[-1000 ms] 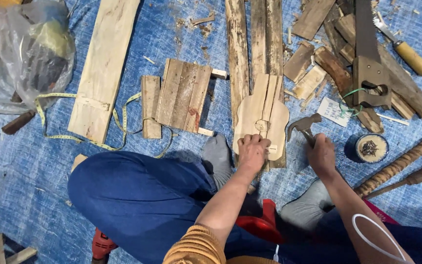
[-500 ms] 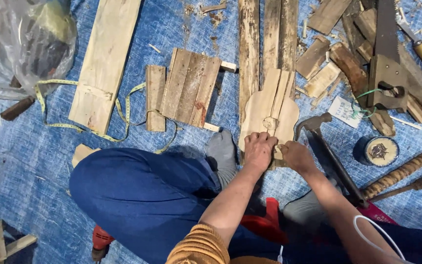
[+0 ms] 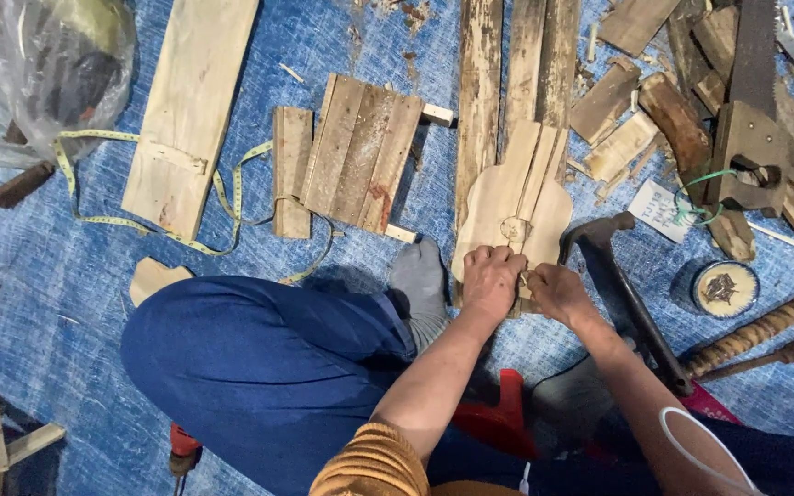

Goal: Assembling wooden parts of an instrument using a hammer and manual alignment.

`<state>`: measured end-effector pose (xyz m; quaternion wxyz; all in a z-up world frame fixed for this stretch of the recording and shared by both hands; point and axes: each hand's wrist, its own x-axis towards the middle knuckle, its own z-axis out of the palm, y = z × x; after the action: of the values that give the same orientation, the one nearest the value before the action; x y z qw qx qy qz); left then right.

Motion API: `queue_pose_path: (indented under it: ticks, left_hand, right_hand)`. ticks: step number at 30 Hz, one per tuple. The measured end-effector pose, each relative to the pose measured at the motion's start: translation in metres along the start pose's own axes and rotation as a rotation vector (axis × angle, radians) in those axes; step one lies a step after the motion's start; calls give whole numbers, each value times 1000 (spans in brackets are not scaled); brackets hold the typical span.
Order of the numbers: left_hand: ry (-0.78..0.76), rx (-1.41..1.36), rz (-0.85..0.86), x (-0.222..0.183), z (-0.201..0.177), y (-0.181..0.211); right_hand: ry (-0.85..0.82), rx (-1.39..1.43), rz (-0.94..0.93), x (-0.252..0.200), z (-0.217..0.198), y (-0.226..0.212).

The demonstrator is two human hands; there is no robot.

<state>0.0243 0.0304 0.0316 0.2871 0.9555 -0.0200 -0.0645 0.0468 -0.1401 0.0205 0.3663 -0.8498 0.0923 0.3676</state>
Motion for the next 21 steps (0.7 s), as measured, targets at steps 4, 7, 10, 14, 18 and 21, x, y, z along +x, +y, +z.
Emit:
queue_pose_path:
  ticks: [4, 7, 10, 14, 18, 21]
  left_hand:
    - [-18, 5, -7, 2, -3, -1]
    - [-32, -15, -16, 2, -6, -1]
    - [-32, -26, -20, 2, -2, -3]
    - [-53, -45, -21, 3, -5, -2]
    - [-60, -48, -23, 4, -1, -5]
    - [-69, -31, -21, 3, 0, -5]
  right_hand:
    - [22, 1, 89, -6, 2, -20]
    - [31, -87, 94, 6, 7, -11]
    - [58, -131, 123, 11, 10, -9]
    - [35, -318, 56, -4, 10, -27]
    - [40, -371, 49, -6, 14, -38]
    - [37, -492, 104, 4, 20, -30]
